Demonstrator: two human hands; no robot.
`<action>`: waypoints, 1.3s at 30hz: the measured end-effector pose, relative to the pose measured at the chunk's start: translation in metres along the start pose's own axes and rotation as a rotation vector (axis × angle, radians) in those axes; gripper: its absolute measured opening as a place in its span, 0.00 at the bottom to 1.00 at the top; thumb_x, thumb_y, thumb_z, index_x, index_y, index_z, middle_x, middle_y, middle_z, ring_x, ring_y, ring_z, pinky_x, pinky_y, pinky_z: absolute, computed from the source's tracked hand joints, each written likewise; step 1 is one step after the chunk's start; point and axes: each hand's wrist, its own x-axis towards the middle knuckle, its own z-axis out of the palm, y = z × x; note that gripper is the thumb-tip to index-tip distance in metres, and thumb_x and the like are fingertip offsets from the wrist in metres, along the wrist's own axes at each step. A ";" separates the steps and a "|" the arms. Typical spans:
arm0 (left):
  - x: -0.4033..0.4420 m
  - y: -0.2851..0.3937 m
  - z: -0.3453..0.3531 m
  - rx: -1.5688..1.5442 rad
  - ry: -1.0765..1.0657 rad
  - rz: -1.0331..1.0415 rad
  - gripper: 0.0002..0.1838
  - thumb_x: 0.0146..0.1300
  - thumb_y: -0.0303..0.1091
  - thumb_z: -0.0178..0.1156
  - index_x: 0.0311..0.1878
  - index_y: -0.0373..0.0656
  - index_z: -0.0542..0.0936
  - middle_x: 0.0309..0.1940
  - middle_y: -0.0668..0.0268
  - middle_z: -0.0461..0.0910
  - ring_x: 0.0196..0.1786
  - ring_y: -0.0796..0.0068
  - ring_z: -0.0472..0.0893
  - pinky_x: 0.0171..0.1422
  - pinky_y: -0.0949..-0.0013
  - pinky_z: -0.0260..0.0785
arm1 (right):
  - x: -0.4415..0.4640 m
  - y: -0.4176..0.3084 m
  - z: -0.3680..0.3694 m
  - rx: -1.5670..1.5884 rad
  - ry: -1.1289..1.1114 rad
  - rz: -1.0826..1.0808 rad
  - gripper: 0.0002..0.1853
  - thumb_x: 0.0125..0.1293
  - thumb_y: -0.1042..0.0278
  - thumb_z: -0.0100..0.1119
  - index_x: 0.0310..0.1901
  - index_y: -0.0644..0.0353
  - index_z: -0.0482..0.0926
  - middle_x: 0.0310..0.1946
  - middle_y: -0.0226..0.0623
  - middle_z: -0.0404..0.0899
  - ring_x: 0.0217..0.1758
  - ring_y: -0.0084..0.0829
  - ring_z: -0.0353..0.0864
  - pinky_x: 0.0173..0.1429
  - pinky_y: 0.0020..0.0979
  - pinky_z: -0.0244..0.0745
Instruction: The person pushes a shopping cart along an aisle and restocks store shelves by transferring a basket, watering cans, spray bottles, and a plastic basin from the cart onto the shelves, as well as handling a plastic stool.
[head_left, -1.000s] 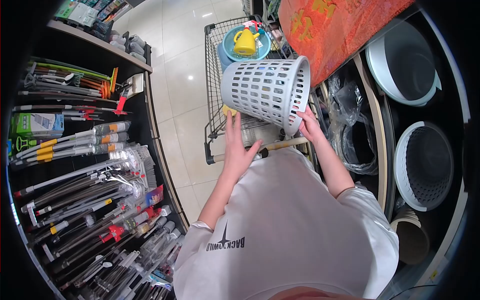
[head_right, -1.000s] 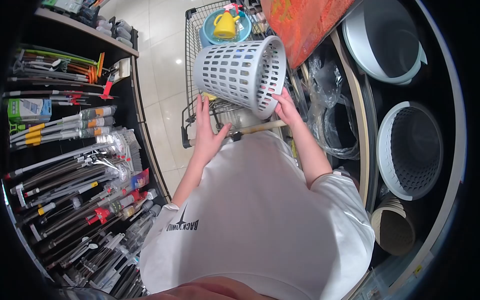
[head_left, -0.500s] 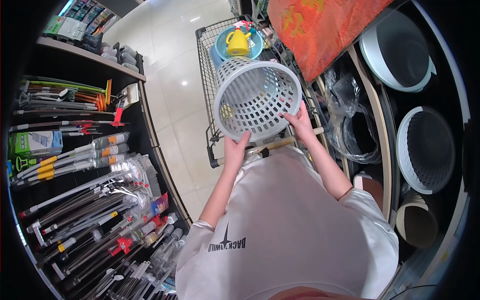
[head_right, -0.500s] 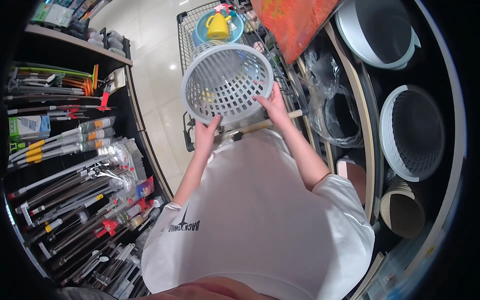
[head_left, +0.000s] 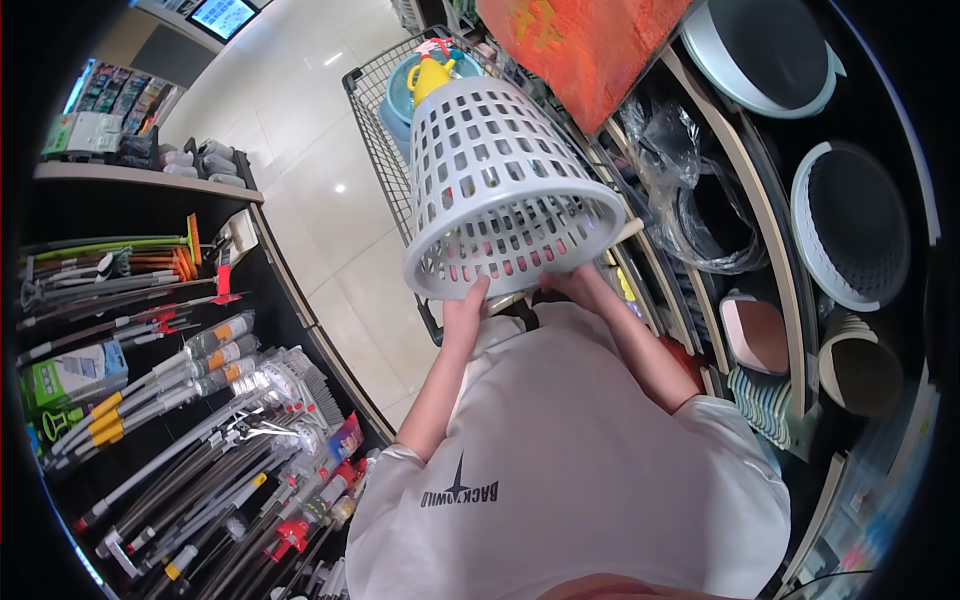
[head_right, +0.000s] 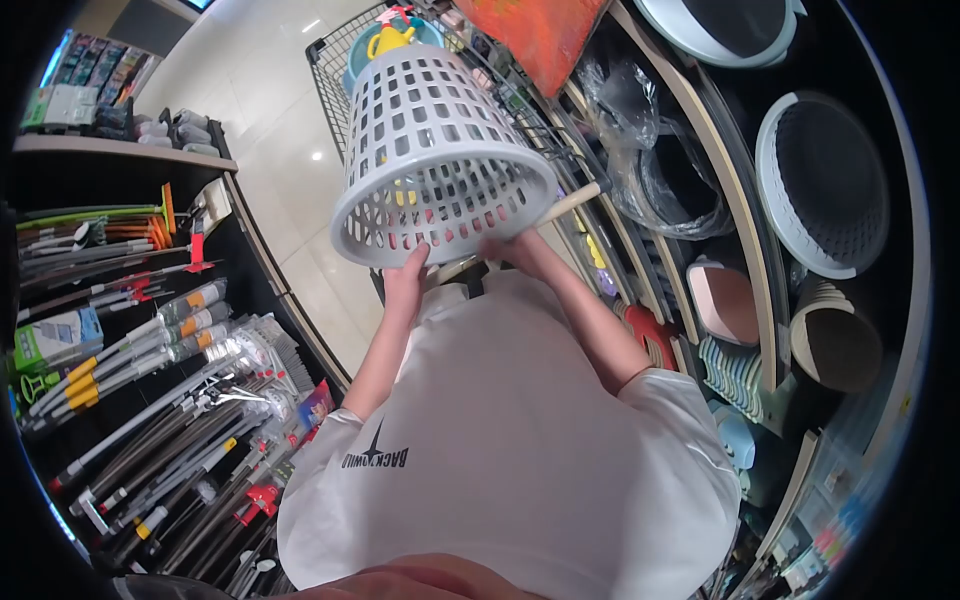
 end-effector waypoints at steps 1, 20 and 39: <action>-0.002 0.001 0.002 0.082 -0.089 0.047 0.30 0.74 0.28 0.62 0.77 0.39 0.67 0.68 0.60 0.76 0.69 0.67 0.77 0.73 0.59 0.71 | -0.007 0.005 0.004 0.004 0.014 0.013 0.25 0.73 0.80 0.64 0.69 0.61 0.72 0.56 0.38 0.83 0.55 0.28 0.86 0.52 0.33 0.86; -0.099 -0.027 0.054 0.698 -1.028 -0.256 0.31 0.80 0.40 0.60 0.80 0.38 0.69 0.80 0.52 0.68 0.83 0.58 0.65 0.85 0.60 0.57 | -0.152 0.056 -0.100 -0.259 0.429 -0.415 0.22 0.80 0.76 0.55 0.71 0.65 0.65 0.65 0.48 0.78 0.51 0.42 0.91 0.47 0.34 0.89; -0.196 -0.076 0.171 0.633 -1.224 -0.025 0.22 0.82 0.42 0.57 0.73 0.43 0.78 0.72 0.58 0.77 0.75 0.59 0.75 0.80 0.60 0.63 | -0.217 0.017 -0.165 0.380 0.739 -0.284 0.24 0.82 0.75 0.50 0.75 0.70 0.61 0.64 0.51 0.78 0.56 0.46 0.89 0.52 0.36 0.89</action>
